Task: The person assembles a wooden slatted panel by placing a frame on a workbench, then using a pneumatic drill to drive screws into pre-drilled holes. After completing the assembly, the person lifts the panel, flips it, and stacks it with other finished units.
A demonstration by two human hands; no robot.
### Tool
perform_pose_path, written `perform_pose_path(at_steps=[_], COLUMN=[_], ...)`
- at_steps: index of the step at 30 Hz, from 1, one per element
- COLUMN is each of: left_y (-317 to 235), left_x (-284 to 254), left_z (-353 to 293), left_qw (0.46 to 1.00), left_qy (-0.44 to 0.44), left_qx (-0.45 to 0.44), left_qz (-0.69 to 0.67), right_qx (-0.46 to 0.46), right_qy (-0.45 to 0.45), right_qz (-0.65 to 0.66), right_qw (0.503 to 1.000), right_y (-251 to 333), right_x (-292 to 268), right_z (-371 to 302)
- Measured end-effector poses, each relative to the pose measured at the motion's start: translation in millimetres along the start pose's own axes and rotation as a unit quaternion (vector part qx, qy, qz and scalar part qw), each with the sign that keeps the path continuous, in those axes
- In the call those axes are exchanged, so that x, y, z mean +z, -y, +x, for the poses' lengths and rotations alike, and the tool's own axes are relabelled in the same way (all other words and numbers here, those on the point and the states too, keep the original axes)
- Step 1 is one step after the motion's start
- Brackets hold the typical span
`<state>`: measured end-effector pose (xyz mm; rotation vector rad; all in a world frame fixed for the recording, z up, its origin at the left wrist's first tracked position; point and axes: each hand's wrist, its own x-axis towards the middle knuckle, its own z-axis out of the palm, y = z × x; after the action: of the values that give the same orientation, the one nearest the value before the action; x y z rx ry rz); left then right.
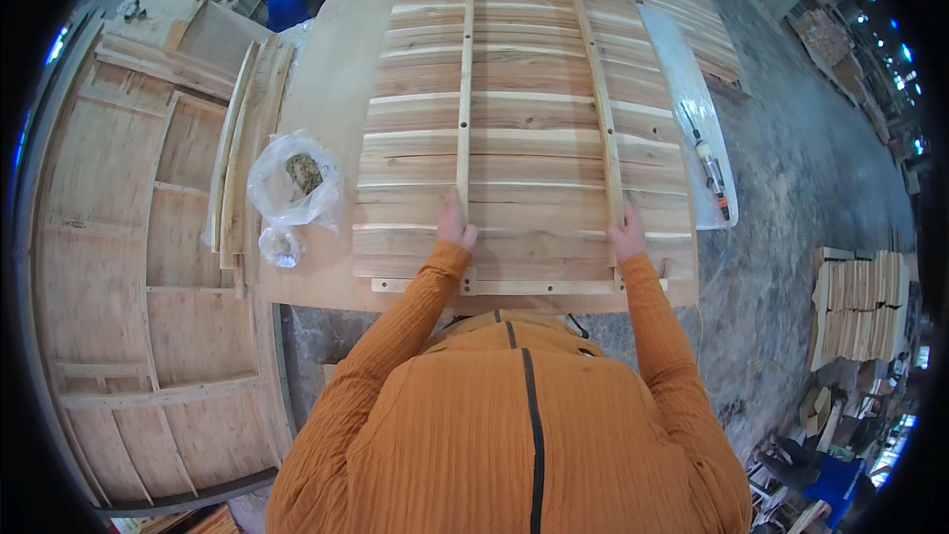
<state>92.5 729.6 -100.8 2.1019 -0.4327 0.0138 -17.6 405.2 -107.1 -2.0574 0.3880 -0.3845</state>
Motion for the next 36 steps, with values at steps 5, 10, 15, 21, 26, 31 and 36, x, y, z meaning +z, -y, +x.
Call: perform_pose_path(at_steps=[5,10,15,21,26,31,36], left_y=[5.5,3.4,20.6,71.4,121.8,140.5,130.0], left_x=[-1.2,-1.4,-54.7,-237.6,-315.1,-304.9,-283.5], left_z=[-2.4,1.2,17.6,53.5,63.3,98.4,118.3], left_qw=[1.000,0.998,0.934,0.935,0.975,0.940,0.845], left_qy=[-0.012,-0.001,-0.102,-0.259,-0.135,0.041,0.147], left_qx=[0.010,-0.022,-0.170,-0.123,-0.150,-0.136,-0.348], left_qz=[-0.017,-0.051,-0.296,-0.211,0.094,0.309,0.378], right_qx=[-0.021,-0.048,0.010,0.057,0.116,0.100,0.053], right_qy=[-0.015,-0.055,-0.020,-0.195,-0.313,-0.318,-0.324], right_qz=[-0.024,-0.132,0.031,-0.004,0.084,0.080,0.063], right_qw=[0.999,0.989,0.999,0.979,0.939,0.939,0.943], right_y=[4.4,-1.7,5.2,4.7,41.9,70.7,98.4], right_x=[3.7,2.1,1.2,-36.9,-23.0,1.7,13.0], right_z=[-0.4,0.4,0.4,-24.1,-44.8,-44.3,-37.3])
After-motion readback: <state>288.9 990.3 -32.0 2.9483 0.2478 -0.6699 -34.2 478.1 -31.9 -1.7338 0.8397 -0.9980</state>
